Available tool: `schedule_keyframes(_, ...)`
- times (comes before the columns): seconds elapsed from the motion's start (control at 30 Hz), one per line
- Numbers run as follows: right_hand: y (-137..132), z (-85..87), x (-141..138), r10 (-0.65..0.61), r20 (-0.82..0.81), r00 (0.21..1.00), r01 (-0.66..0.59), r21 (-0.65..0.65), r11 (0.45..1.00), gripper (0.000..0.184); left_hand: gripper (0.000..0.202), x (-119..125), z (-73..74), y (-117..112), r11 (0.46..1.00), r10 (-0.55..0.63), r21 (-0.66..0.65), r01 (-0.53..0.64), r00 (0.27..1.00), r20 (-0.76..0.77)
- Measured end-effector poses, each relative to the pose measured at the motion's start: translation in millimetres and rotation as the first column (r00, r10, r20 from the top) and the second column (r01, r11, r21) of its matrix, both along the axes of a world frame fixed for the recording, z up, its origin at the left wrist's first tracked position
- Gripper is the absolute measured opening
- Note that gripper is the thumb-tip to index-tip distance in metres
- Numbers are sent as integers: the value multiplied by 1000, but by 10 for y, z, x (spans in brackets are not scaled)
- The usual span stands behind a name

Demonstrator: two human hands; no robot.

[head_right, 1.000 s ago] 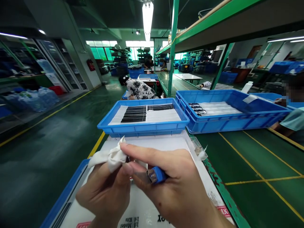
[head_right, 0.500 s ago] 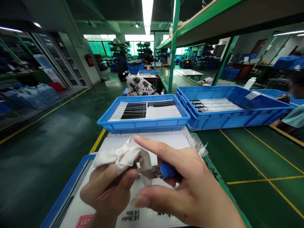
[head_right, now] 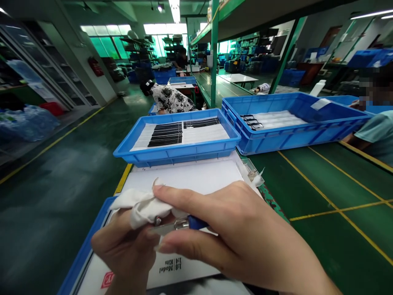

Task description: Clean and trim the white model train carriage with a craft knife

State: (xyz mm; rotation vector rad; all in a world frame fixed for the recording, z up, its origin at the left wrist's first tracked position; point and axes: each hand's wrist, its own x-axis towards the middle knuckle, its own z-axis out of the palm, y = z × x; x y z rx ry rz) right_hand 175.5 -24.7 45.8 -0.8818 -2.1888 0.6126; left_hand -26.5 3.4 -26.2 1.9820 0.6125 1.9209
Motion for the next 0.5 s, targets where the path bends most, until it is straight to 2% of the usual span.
schedule_keyframes(0.33,20,-30,-40,-2,-46,999,0,-37,999,39,24,-44,-92,-2,996,-38,-78,36,999,-18)
schedule_keyframes(0.5,7,20,-59,-60,10,998,60,-6,998,33,29,-55,-112,6,995,-55,-80,53,998,-20)
